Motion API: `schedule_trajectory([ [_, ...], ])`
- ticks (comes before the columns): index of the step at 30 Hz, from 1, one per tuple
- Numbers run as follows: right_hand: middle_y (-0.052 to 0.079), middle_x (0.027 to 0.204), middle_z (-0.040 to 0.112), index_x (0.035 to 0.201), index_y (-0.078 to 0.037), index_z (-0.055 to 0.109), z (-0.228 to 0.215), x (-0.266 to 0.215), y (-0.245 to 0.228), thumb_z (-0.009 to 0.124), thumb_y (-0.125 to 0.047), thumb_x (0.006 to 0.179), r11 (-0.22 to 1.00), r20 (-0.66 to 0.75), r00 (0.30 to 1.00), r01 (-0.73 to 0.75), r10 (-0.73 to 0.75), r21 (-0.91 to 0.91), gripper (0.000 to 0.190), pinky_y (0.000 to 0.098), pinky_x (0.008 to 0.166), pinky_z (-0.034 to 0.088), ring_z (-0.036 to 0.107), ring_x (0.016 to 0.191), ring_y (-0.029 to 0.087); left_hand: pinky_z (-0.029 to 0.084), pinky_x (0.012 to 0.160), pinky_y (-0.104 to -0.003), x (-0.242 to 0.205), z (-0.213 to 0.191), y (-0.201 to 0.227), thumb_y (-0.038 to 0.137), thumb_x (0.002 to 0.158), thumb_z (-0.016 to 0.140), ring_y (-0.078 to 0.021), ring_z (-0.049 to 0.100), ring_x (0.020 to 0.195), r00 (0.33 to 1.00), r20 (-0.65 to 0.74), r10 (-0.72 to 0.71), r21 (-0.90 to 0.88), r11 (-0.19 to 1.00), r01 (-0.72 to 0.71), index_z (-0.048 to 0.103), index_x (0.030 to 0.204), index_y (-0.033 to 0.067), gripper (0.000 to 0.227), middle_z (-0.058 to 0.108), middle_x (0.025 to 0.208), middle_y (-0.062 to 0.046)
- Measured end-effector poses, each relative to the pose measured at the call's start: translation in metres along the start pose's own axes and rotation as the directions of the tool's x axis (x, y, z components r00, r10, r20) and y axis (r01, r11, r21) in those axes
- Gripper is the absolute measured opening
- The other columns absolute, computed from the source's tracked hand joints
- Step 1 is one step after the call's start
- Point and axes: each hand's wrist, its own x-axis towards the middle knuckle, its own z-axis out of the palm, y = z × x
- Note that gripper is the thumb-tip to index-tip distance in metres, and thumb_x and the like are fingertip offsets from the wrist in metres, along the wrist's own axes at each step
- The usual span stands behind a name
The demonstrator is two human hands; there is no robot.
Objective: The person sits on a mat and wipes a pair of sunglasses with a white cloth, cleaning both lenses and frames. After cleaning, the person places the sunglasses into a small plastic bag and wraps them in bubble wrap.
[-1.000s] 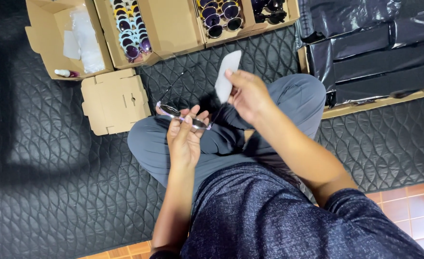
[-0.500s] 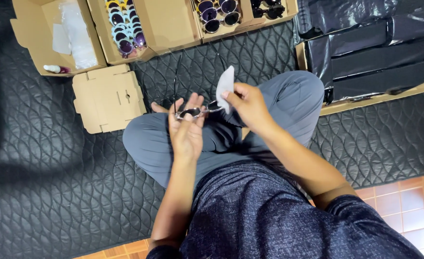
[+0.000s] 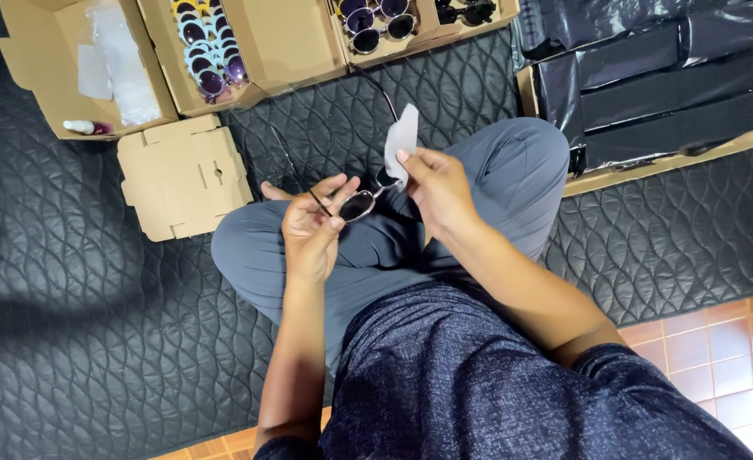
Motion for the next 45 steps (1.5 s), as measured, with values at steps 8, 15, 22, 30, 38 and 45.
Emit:
schedule_trajectory([
  [8, 0.008, 0.079, 0.071, 0.105, 0.004, 0.073, 0.014, -0.011, -0.015, 0.076, -0.01, 0.091, 0.999, 0.043, 0.998, -0.044, 0.043, 0.016, 0.021, 0.0291, 0.065, 0.062, 0.07, 0.067, 0.015, 0.043, 0.111, -0.065, 0.002, 0.015, 0.002, -0.015, 0.081, 0.075, -0.0598, 0.051, 0.128, 0.991, 0.053, 0.123, 0.156, 0.979, -0.13, 0.059, 0.093, -0.0047, 0.023, 0.059, 0.127, -0.033],
  [15, 0.004, 0.072, 0.069, 0.1, 0.003, 0.075, 0.013, -0.01, -0.008, 0.077, -0.014, 0.09, 0.994, 0.121, 0.99, -0.055, 0.067, -0.099, 0.021, 0.0244, 0.056, 0.058, 0.068, 0.06, 0.012, 0.043, 0.113, -0.06, 0.002, 0.043, 0.01, -0.015, 0.079, 0.079, -0.0536, 0.054, 0.13, 0.974, 0.117, 0.194, 0.299, 0.928, -0.221, 0.061, 0.088, -0.007, 0.022, 0.058, 0.126, -0.03],
  [22, 0.005, 0.066, 0.067, 0.091, 0.003, 0.075, 0.015, -0.032, -0.004, 0.073, -0.012, 0.092, 0.979, 0.21, 0.969, -0.092, 0.13, -0.181, 0.015, 0.0229, 0.055, 0.057, 0.064, 0.056, 0.01, 0.044, 0.113, -0.058, 0.004, 0.048, 0.014, -0.013, 0.078, 0.081, -0.0498, 0.056, 0.129, 0.96, 0.139, 0.244, 0.445, 0.851, -0.28, 0.065, 0.086, -0.0054, 0.02, 0.057, 0.126, -0.029],
  [30, 0.005, 0.062, 0.064, 0.088, 0.002, 0.077, 0.018, -0.042, 0.003, 0.075, -0.009, 0.09, 0.975, 0.229, 0.967, -0.058, 0.108, -0.213, 0.012, 0.0235, 0.05, 0.054, 0.06, 0.055, 0.01, 0.051, 0.109, -0.049, 0.002, 0.048, 0.014, -0.013, 0.073, 0.086, -0.0459, 0.062, 0.124, 0.953, 0.134, 0.272, 0.587, 0.753, -0.298, 0.069, 0.081, -0.0078, 0.019, 0.061, 0.122, -0.029],
  [38, 0.002, 0.06, 0.062, 0.084, 0.0, 0.075, 0.024, -0.032, 0.002, 0.075, -0.01, 0.09, 0.985, 0.253, 0.964, -0.042, 0.084, -0.169, 0.012, 0.0207, 0.051, 0.053, 0.06, 0.054, 0.007, 0.051, 0.109, -0.048, -0.002, 0.055, 0.014, -0.009, 0.074, 0.088, -0.0429, 0.061, 0.126, 0.938, 0.129, 0.321, 0.652, 0.686, -0.324, 0.072, 0.08, -0.0047, 0.018, 0.062, 0.123, -0.026],
  [45, 0.0, 0.055, 0.056, 0.074, -0.002, 0.073, 0.026, -0.037, 0.002, 0.075, -0.008, 0.089, 0.978, 0.287, 0.958, 0.031, 0.03, -0.206, 0.016, 0.0196, 0.049, 0.047, 0.052, 0.053, 0.005, 0.052, 0.108, -0.047, -0.004, 0.059, 0.003, -0.007, 0.074, 0.089, -0.0437, 0.06, 0.127, 0.904, 0.126, 0.409, 0.761, 0.545, -0.353, 0.073, 0.078, -0.0043, 0.017, 0.062, 0.126, -0.026],
])
